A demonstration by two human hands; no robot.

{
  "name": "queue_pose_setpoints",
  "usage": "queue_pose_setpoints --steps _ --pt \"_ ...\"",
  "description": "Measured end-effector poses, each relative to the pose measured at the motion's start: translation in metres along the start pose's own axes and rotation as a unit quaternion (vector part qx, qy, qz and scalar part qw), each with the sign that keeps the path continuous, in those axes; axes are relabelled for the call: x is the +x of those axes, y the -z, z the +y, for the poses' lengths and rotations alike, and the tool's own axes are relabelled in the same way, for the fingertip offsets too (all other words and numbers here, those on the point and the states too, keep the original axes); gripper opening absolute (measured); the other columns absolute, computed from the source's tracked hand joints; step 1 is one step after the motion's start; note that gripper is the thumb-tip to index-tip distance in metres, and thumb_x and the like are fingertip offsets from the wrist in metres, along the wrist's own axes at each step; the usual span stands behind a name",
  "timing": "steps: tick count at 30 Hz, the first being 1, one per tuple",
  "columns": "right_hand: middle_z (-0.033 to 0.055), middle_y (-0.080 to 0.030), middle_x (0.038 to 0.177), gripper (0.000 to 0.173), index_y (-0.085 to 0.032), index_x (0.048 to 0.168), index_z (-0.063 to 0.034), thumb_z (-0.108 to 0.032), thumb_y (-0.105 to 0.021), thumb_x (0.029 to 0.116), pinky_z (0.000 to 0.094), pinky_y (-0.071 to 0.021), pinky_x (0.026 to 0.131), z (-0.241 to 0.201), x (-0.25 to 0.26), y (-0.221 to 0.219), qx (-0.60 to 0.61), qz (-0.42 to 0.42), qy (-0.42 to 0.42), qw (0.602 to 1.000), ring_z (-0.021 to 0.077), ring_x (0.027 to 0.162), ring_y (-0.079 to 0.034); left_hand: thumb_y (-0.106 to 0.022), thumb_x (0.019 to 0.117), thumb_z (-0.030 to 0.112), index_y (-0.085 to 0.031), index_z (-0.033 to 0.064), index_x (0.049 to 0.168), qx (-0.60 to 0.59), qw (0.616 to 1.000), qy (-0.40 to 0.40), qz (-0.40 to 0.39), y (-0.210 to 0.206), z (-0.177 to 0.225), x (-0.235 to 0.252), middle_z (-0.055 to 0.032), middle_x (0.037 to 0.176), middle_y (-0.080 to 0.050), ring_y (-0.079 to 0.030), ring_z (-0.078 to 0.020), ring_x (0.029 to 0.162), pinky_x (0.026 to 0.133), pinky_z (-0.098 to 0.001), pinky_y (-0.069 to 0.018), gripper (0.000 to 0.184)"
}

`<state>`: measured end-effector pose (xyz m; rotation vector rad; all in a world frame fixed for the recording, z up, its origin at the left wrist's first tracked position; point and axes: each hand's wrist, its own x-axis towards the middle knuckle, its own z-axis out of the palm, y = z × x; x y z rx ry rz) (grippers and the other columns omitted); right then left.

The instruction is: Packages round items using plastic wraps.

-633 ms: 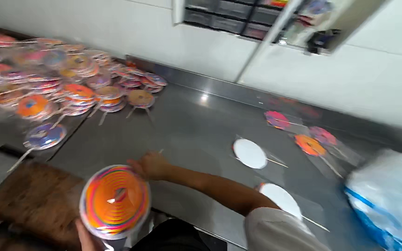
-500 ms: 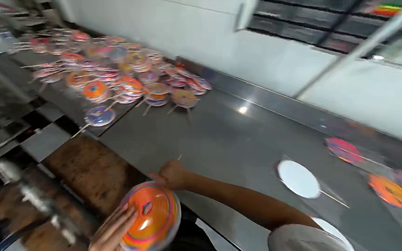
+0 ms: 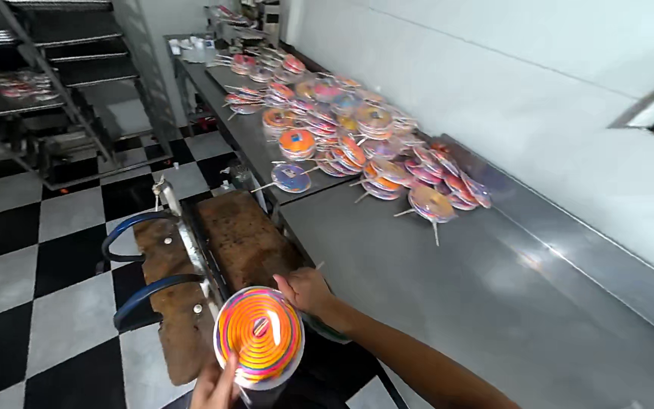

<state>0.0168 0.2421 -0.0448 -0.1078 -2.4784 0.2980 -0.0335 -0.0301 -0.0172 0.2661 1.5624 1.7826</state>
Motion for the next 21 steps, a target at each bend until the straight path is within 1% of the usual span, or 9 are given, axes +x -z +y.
queue_pose_setpoints --steps 2,4,6,8,11,12,14,17,21 --pt "0.0148 -0.06 0.057 0.062 -0.063 0.063 0.0011 -0.033 -0.039 0.1091 0.0495 -0.0543 0.057 -0.018 0.013 0.01 0.051 -0.197 -0.123 0.971 0.0315 0.06 -0.068 -0.063 0.1004 0.017 -0.034 -0.0135 0.149 0.317 0.895 -0.289 -0.119 0.038 -0.008 0.009 -0.026 0.158 -0.037 -0.033 -0.0208 0.152 0.125 -0.0351 -0.0268 0.064" --pt "0.0141 -0.06 0.057 0.061 -0.063 0.061 0.0 -0.033 -0.042 0.1079 0.049 -0.0545 0.056 -0.031 0.016 0.0 0.046 -0.203 -0.102 0.973 0.031 0.06 -0.068 -0.055 0.1013 0.02 -0.068 0.0122 0.13 0.472 0.786 -0.399 -0.028 0.05 -0.021 0.019 -0.0079 0.137 -0.067 -0.055 -0.0203 0.137 0.116 -0.0417 -0.0393 0.032" --pt "0.0071 -0.053 0.047 0.058 -0.054 0.05 -0.0067 -0.029 -0.049 0.1027 0.0408 -0.0505 0.045 -0.029 0.016 -0.025 0.0 -0.044 -0.002 0.999 0.0229 0.047 -0.061 -0.057 0.1024 0.014 -0.076 -0.0003 0.102 0.243 0.955 -0.165 0.046 0.035 -0.022 0.012 0.0002 0.097 -0.078 -0.072 -0.0013 0.095 0.089 -0.0199 -0.0563 0.024" --pt "0.0048 -0.048 0.044 0.057 -0.046 0.047 -0.0091 -0.028 -0.048 0.1011 0.037 -0.0453 0.041 -0.027 0.021 -0.044 -0.028 0.013 0.023 0.999 0.0201 0.043 -0.056 -0.044 0.1104 0.025 -0.058 -0.006 0.123 -0.079 0.987 0.124 0.058 0.031 -0.003 0.012 -0.0105 0.095 -0.075 -0.075 -0.0149 0.082 0.078 -0.0313 -0.0627 0.037" --pt "0.0182 -0.063 0.062 0.065 -0.065 0.067 0.0034 -0.036 -0.037 0.1099 0.0513 -0.0558 0.065 -0.044 0.035 -0.032 0.007 -0.277 -0.149 0.949 0.0353 0.068 -0.07 -0.068 0.0953 0.013 -0.024 -0.0136 0.152 0.09 0.983 -0.126 -0.103 0.077 -0.019 0.006 -0.0134 0.156 -0.043 -0.045 -0.0108 0.143 0.118 -0.0295 -0.0413 0.076" --pt "0.0227 -0.067 0.077 0.067 -0.068 0.081 0.007 -0.04 -0.031 0.1119 0.054 -0.0542 0.08 -0.051 0.047 -0.023 0.04 -0.398 -0.203 0.894 0.0387 0.085 -0.07 -0.07 0.095 0.028 -0.04 -0.0091 0.15 0.282 0.921 -0.249 -0.104 0.094 -0.025 0.011 -0.0207 0.16 -0.039 -0.035 -0.0222 0.151 0.124 -0.0402 -0.0312 0.073" --pt "0.0247 -0.065 0.092 0.066 -0.066 0.097 0.0084 -0.044 -0.029 0.1125 0.0545 -0.0503 0.088 -0.061 0.061 -0.011 0.123 -0.546 -0.215 0.8 0.0385 0.094 -0.065 -0.062 0.0967 0.031 -0.072 0.0161 0.126 0.384 0.843 -0.375 -0.012 0.116 -0.042 0.023 -0.0065 0.135 -0.068 -0.058 -0.021 0.135 0.116 -0.047 -0.0427 0.035" --pt "0.0239 -0.066 0.11 0.044 -0.062 0.128 0.0042 -0.026 -0.032 0.1136 0.0498 -0.0503 0.092 -0.073 0.07 -0.009 0.26 -0.66 -0.13 0.693 0.0319 0.097 -0.064 -0.068 0.0927 0.016 -0.074 0.0004 0.097 0.151 0.96 -0.193 0.137 0.134 -0.06 0.045 0.0002 0.089 -0.077 -0.073 -0.0023 0.084 0.08 -0.0231 -0.0614 0.018" --pt "0.021 -0.071 0.114 0.042 -0.069 0.125 -0.0034 -0.038 -0.053 0.1074 0.0575 -0.0493 0.101 -0.072 0.086 -0.067 0.086 -0.592 -0.191 0.778 0.0374 0.11 -0.067 -0.061 0.102 0.018 -0.069 -0.0046 0.107 -0.003 0.973 0.036 0.227 0.145 -0.105 0.093 -0.0108 0.09 -0.074 -0.072 -0.0136 0.08 0.077 -0.0331 -0.0604 0.024"
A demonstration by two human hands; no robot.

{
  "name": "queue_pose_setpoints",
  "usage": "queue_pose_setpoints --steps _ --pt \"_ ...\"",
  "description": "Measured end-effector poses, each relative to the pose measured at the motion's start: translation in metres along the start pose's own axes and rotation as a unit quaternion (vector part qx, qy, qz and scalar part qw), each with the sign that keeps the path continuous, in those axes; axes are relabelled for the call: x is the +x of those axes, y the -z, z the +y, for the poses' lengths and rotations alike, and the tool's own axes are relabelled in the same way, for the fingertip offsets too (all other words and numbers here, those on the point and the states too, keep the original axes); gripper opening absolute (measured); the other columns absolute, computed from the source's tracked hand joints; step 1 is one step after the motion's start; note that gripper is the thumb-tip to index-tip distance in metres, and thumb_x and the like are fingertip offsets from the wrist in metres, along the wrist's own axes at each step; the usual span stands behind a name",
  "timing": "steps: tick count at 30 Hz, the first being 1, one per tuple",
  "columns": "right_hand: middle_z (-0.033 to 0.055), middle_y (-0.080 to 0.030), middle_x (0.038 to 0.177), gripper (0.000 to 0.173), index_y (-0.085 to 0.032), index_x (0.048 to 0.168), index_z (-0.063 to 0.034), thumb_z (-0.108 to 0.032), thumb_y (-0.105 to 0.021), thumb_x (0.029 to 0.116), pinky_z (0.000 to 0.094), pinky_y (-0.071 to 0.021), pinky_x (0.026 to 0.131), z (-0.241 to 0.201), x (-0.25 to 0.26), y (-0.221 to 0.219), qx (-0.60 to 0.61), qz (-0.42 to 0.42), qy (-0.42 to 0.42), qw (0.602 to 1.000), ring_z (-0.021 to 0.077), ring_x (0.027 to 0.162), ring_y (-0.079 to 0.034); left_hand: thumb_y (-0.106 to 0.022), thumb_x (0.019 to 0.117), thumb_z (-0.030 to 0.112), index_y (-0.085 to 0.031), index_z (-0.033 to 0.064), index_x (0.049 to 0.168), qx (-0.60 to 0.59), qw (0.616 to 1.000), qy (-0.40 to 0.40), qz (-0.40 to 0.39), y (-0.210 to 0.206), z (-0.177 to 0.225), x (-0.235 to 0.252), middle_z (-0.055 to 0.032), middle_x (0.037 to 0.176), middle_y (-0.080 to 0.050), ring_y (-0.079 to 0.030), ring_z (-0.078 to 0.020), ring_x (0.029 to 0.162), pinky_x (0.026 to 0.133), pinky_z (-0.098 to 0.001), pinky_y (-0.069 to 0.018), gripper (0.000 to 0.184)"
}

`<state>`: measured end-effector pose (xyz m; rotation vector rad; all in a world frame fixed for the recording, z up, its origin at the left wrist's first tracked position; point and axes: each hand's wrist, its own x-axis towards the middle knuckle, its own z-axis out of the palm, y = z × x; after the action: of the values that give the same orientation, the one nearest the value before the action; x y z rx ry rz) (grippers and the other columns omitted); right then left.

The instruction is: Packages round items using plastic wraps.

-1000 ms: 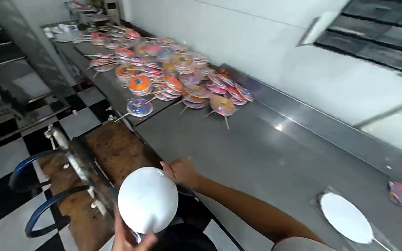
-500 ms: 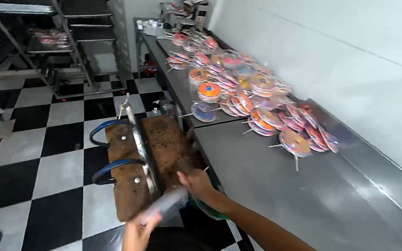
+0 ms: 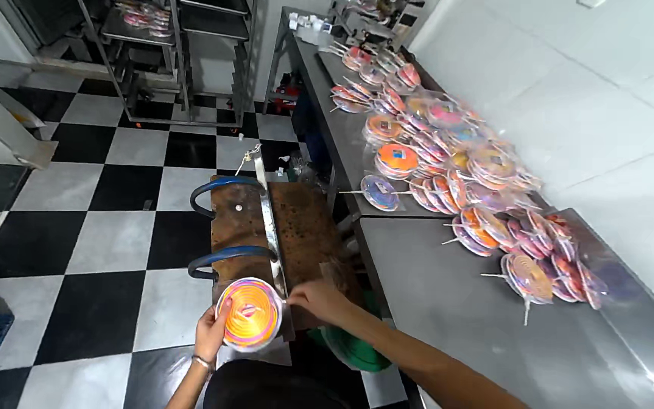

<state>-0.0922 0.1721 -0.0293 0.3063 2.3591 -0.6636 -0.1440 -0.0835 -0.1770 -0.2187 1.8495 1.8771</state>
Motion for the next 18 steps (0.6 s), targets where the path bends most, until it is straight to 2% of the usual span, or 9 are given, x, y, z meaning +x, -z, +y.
queue_pose_setpoints --steps 2,3,5,8,10,12,14,16,18 --pt "0.0185 -0.072 0.104 0.054 -0.067 0.122 -0.0047 -0.051 -0.069 0.0954 0.0591 -0.0532 0.092 0.013 0.037 0.0 0.012 0.101 -0.07 0.992 0.0368 0.1 -0.069 -0.048 0.1042 0.003 -0.056 -0.0084 0.13 -0.169 0.979 0.114 0.019 -0.004 0.001 0.018 -0.0139 0.105 -0.07 -0.068 -0.0126 0.088 0.081 -0.0281 -0.0569 0.03" --pt "0.0186 -0.071 0.103 0.057 -0.065 0.124 -0.0046 -0.052 -0.072 0.0928 0.0586 -0.054 0.089 0.016 0.049 0.003 0.032 0.12 -0.085 0.989 0.0367 0.098 -0.069 -0.039 0.1064 0.006 -0.055 -0.004 0.123 -0.267 0.948 0.16 0.065 -0.01 0.012 0.023 -0.0086 0.092 -0.068 -0.067 -0.0073 0.074 0.066 -0.0201 -0.0569 0.025" --pt "0.0191 -0.07 0.105 0.055 -0.064 0.125 -0.0036 -0.05 -0.069 0.0958 0.0562 -0.0538 0.091 0.02 0.059 0.007 0.056 0.122 -0.082 0.987 0.0359 0.101 -0.069 -0.033 0.1104 0.02 -0.052 -0.001 0.124 -0.391 0.903 0.172 0.052 -0.008 0.021 0.026 -0.013 0.098 -0.072 -0.074 -0.0144 0.079 0.071 -0.0252 -0.062 0.031" --pt "0.0191 -0.07 0.102 0.049 -0.062 0.125 -0.002 -0.043 -0.067 0.0989 0.0533 -0.0552 0.089 0.017 0.055 0.004 0.038 0.124 -0.043 0.991 0.0349 0.096 -0.07 -0.038 0.1122 0.034 -0.06 -0.0087 0.119 -0.134 0.976 0.173 0.007 0.002 0.0 0.019 -0.0097 0.072 -0.068 -0.065 -0.0114 0.055 0.054 -0.0263 -0.0561 0.049" --pt "0.0197 -0.07 0.103 0.046 -0.062 0.125 -0.0009 -0.04 -0.065 0.1008 0.0521 -0.0552 0.091 0.012 0.056 0.004 0.013 0.128 -0.02 0.991 0.0349 0.098 -0.07 -0.039 0.1115 0.02 -0.061 -0.0048 0.118 -0.162 0.973 0.162 0.03 0.002 0.003 0.023 -0.0009 0.059 -0.056 -0.047 -0.0031 0.042 0.04 -0.0178 -0.0405 0.034" --pt "0.0195 -0.071 0.105 0.042 -0.065 0.121 -0.0005 -0.039 -0.062 0.1029 0.0519 -0.0544 0.093 0.012 0.056 -0.001 0.014 0.137 -0.01 0.99 0.0346 0.101 -0.07 -0.034 0.1121 0.022 -0.058 -0.0002 0.117 -0.281 0.946 0.157 0.038 0.004 0.014 0.026 -0.003 0.083 -0.071 -0.068 -0.0025 0.067 0.062 -0.0162 -0.0565 0.033" --pt "0.0201 -0.071 0.103 0.041 -0.064 0.119 0.0003 -0.037 -0.063 0.1029 0.0534 -0.0554 0.09 0.012 0.05 -0.006 0.023 0.15 -0.006 0.988 0.0353 0.098 -0.07 -0.032 0.1135 0.03 -0.057 -0.0081 0.123 -0.132 0.986 0.097 -0.007 0.011 0.003 0.025 -0.0108 0.101 -0.072 -0.071 -0.011 0.09 0.085 -0.0265 -0.0579 0.047" --pt "0.0192 -0.07 0.1 0.044 -0.061 0.123 -0.0002 -0.038 -0.065 0.1012 0.0523 -0.0564 0.087 0.014 0.045 -0.009 0.021 0.146 -0.011 0.989 0.0343 0.094 -0.07 -0.041 0.1108 0.035 -0.069 -0.0108 0.103 0.131 0.99 0.051 0.006 0.017 -0.02 0.019 -0.0227 0.1 -0.07 -0.069 -0.0291 0.094 0.091 -0.0482 -0.0541 0.054" --pt "0.0191 -0.069 0.098 0.05 -0.058 0.128 -0.0005 -0.04 -0.067 0.0995 0.0511 -0.0566 0.086 0.014 0.046 -0.01 0.02 0.148 -0.013 0.989 0.0338 0.091 -0.07 -0.048 0.1091 0.032 -0.069 -0.0101 0.1 0.133 0.988 0.061 0.04 0.011 -0.025 0.014 -0.0254 0.107 -0.068 -0.068 -0.0313 0.096 0.09 -0.0498 -0.0533 0.048"
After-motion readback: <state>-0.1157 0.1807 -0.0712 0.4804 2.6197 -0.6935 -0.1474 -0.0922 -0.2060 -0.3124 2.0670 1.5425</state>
